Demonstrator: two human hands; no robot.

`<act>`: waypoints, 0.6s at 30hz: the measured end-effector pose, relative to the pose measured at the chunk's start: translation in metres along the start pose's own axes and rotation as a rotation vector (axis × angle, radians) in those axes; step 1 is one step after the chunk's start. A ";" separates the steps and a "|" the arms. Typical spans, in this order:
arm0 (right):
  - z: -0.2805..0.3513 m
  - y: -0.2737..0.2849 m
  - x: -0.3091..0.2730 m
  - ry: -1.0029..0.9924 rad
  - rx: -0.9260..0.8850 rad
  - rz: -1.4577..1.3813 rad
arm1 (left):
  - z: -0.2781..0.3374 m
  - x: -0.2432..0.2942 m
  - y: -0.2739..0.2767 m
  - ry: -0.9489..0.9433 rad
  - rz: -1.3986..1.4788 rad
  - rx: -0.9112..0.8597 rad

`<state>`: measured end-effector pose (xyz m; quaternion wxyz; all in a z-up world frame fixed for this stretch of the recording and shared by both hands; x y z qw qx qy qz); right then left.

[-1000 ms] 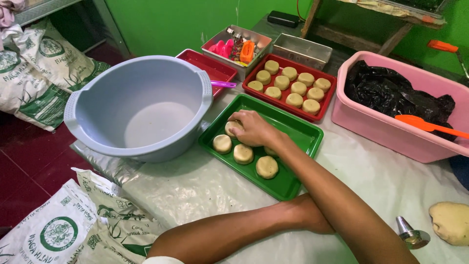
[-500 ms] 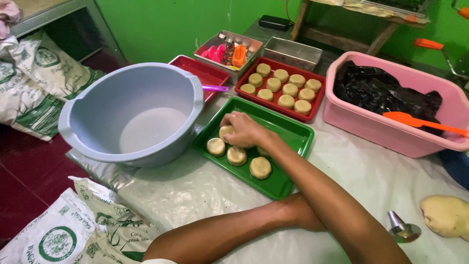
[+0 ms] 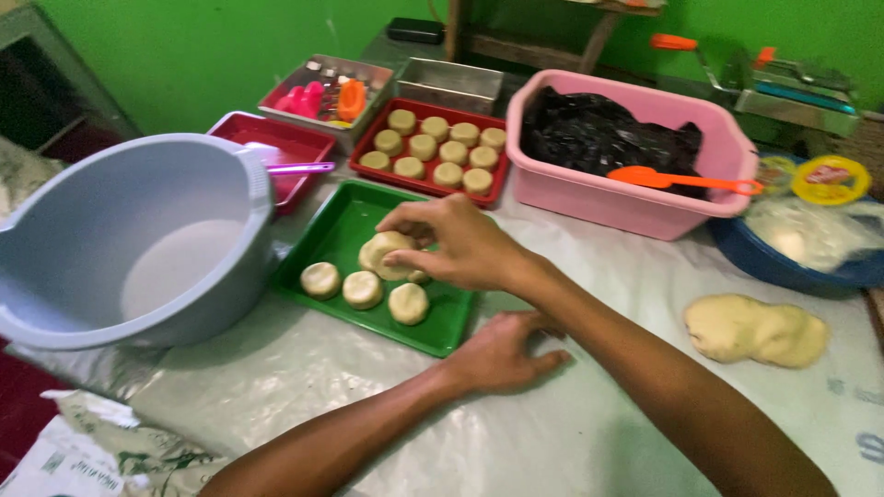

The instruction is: The person is shaping portions of dough into rounds and using a metal tip to cut holes in the center to create donut shapes.

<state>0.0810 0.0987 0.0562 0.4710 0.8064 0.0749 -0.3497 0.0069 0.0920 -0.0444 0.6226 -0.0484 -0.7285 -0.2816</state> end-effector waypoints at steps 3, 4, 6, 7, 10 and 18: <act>0.053 0.039 -0.010 -0.202 0.131 -0.060 | -0.001 -0.014 0.000 -0.030 0.238 0.116; 0.071 0.047 -0.012 -0.219 0.132 -0.056 | -0.004 -0.021 -0.001 -0.031 0.251 0.103; 0.108 0.067 -0.013 -0.335 0.270 -0.119 | -0.011 -0.032 -0.001 -0.114 0.480 0.088; 0.124 0.070 -0.008 -0.347 0.273 -0.114 | -0.016 -0.033 -0.001 -0.115 0.489 0.077; 0.169 0.078 0.013 -0.486 0.395 -0.183 | -0.027 -0.033 -0.002 -0.060 0.727 0.099; 0.218 0.071 0.030 -0.528 0.474 -0.236 | -0.042 0.017 -0.017 0.041 0.603 0.220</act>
Point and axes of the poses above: each hand's wrist, its own z-axis away from the middle knuckle, its own y-axis out of the back of the hand, x = y × z, the point moved 3 cm from there along -z, towards the middle knuckle, and after that the axes turned 5 degrees about z, right-handed, at the moved point
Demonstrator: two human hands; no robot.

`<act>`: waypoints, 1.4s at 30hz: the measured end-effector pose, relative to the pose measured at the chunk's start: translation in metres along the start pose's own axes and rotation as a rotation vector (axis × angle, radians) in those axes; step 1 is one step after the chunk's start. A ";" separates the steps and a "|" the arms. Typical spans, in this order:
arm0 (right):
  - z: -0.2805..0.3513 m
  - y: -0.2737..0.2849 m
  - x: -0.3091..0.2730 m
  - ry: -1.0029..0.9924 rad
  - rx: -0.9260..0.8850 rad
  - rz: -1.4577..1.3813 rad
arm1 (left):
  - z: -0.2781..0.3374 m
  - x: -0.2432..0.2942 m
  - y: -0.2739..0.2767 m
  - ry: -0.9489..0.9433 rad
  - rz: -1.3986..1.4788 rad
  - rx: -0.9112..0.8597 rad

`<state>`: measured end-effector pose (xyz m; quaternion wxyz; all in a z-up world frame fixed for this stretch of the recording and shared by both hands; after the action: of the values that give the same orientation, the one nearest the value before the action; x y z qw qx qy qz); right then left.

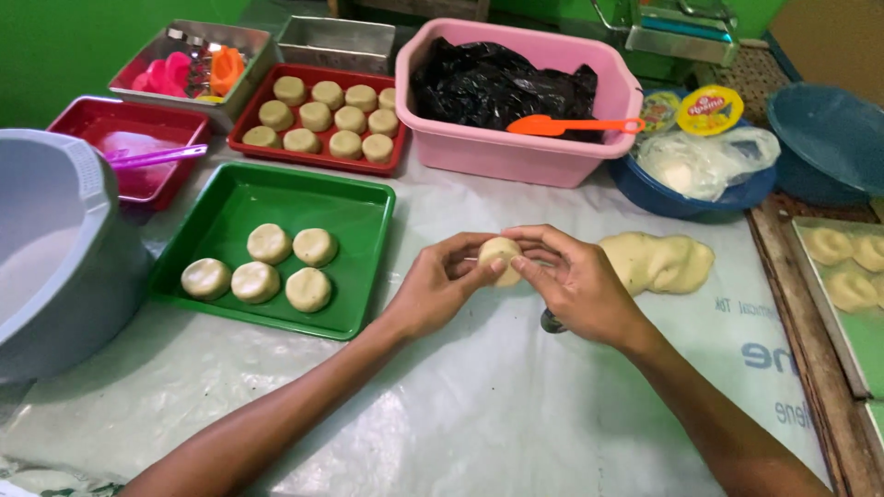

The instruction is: The person is shaping portions of dough into rounds and using a metal tip to cut holes in the center to create donut shapes.

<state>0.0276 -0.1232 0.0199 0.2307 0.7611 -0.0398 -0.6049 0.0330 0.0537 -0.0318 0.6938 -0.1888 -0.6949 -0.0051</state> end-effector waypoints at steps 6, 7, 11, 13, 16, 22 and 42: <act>0.014 0.041 -0.002 0.106 -0.039 0.638 | -0.023 -0.022 -0.002 0.005 -0.040 0.004; 0.016 0.048 -0.005 0.105 -0.031 0.638 | -0.025 -0.028 -0.002 0.003 -0.043 -0.004; 0.024 0.056 0.009 -0.163 -0.260 0.720 | -0.029 -0.054 0.009 0.044 -0.072 -0.004; 0.028 0.052 0.021 -0.287 -0.325 0.759 | -0.023 -0.057 0.007 0.065 -0.072 -0.027; 0.028 0.044 0.035 -0.494 -0.366 0.866 | -0.019 -0.043 0.000 0.038 -0.154 -0.037; 0.028 0.030 0.051 -0.487 -0.283 0.885 | -0.015 -0.038 -0.001 0.023 -0.458 -0.025; 0.003 0.016 0.029 -0.139 -0.003 0.034 | -0.010 -0.046 -0.004 -0.212 -0.928 -0.132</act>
<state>0.0356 -0.1483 -0.0006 0.2388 0.7162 -0.0677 -0.6523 0.0404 0.0355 -0.0747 0.5302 0.0980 -0.7709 -0.3391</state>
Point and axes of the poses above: each hand's wrist, its own z-axis away from the middle knuckle, its own y-axis out of the back of the hand, x = y × z, the point moved 3 cm from there along -z, towards the middle knuckle, and after that the axes turned 5 degrees about z, right-handed, at the moved point
